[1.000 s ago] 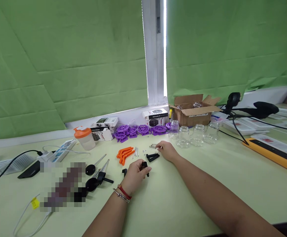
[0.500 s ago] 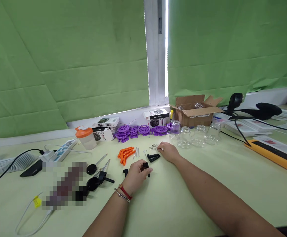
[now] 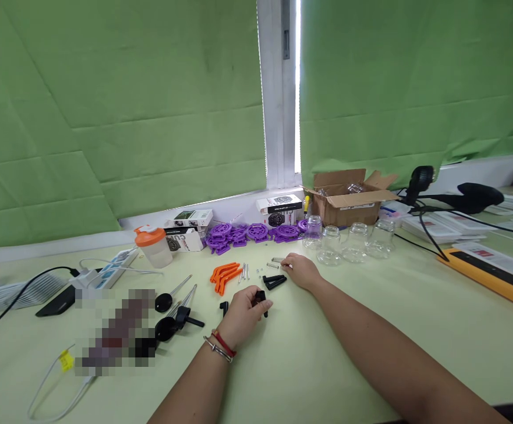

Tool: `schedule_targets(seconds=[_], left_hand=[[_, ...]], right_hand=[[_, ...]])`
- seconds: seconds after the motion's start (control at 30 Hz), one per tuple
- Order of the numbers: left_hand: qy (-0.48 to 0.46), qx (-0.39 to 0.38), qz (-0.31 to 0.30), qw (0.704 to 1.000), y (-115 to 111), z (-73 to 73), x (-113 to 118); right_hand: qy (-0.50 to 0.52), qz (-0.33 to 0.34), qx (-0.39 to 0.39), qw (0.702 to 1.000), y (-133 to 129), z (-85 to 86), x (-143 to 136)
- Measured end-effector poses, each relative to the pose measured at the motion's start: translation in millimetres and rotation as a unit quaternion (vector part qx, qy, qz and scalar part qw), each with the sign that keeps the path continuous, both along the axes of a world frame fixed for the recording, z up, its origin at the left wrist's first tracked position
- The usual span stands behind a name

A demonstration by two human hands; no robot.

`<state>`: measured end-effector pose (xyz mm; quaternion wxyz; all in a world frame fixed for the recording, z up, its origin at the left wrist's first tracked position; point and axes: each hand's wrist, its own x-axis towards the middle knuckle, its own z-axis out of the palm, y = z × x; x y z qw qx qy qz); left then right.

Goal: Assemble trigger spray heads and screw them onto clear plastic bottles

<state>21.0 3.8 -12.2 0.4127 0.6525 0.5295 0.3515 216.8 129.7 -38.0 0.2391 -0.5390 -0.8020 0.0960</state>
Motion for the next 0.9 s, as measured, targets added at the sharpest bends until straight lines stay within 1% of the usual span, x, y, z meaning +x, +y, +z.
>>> schedule_targets(seconds=[0.53,0.9], left_hand=[[0.015,0.005,0.006,1.000,0.8,1.1,-2.5],[0.039,0.012,0.030,0.999,2.7,1.9,-3.8]], right_hand=[[-0.031,-0.008,-0.014,0.999,-2.6,1.4,0.5],[-0.039,-0.010,-0.017,0.999,-5.5,4.3,-1.4]])
